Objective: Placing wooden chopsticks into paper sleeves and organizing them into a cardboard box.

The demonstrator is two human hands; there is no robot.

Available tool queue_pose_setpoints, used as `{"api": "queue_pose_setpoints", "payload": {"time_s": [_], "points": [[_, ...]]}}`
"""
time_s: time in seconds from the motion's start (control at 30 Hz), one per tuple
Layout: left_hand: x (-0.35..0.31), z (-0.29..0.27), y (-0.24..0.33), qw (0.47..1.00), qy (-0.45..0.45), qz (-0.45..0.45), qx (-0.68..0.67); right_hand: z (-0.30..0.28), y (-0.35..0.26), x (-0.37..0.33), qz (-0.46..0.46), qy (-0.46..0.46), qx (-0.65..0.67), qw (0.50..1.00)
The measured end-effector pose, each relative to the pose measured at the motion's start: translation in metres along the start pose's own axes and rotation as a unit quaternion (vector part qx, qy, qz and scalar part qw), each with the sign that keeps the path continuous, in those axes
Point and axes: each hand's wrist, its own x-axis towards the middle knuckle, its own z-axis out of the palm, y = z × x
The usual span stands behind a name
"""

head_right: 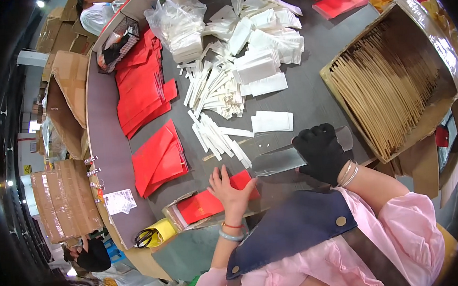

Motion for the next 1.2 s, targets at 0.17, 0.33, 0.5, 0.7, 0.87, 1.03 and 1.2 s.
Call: {"api": "queue_pose_setpoints", "payload": {"time_s": [0.17, 0.33, 0.5, 0.7, 0.87, 1.03, 1.2], "points": [[0.000, 0.006, -0.015, 0.998, 0.006, 0.001, -0.055, 0.009, 0.000, 0.004, -0.038, -0.058, -0.036, 0.997], [0.003, 0.006, -0.013, 0.996, -0.006, 0.013, -0.091, 0.055, -0.035, 0.027, -0.081, -0.179, -0.020, 0.980], [0.045, -0.001, -0.024, 0.968, 0.004, 0.240, -0.072, 0.058, -0.024, 0.026, -0.117, -0.012, 0.100, 0.988], [0.107, -0.006, -0.014, 0.926, -0.007, 0.378, 0.022, -0.009, 0.081, -0.029, 0.131, 0.214, 0.098, 0.963], [0.124, -0.008, 0.005, 0.908, -0.067, 0.414, 0.000, -0.015, 0.199, -0.125, 0.295, 0.282, 0.011, 0.913], [0.134, 0.008, 0.059, 0.904, -0.033, 0.423, -0.059, -0.012, 0.215, -0.133, 0.342, 0.228, 0.054, 0.910], [0.135, 0.033, 0.066, 0.928, -0.017, 0.369, -0.044, -0.008, 0.213, -0.129, 0.377, 0.233, -0.007, 0.896]]}}
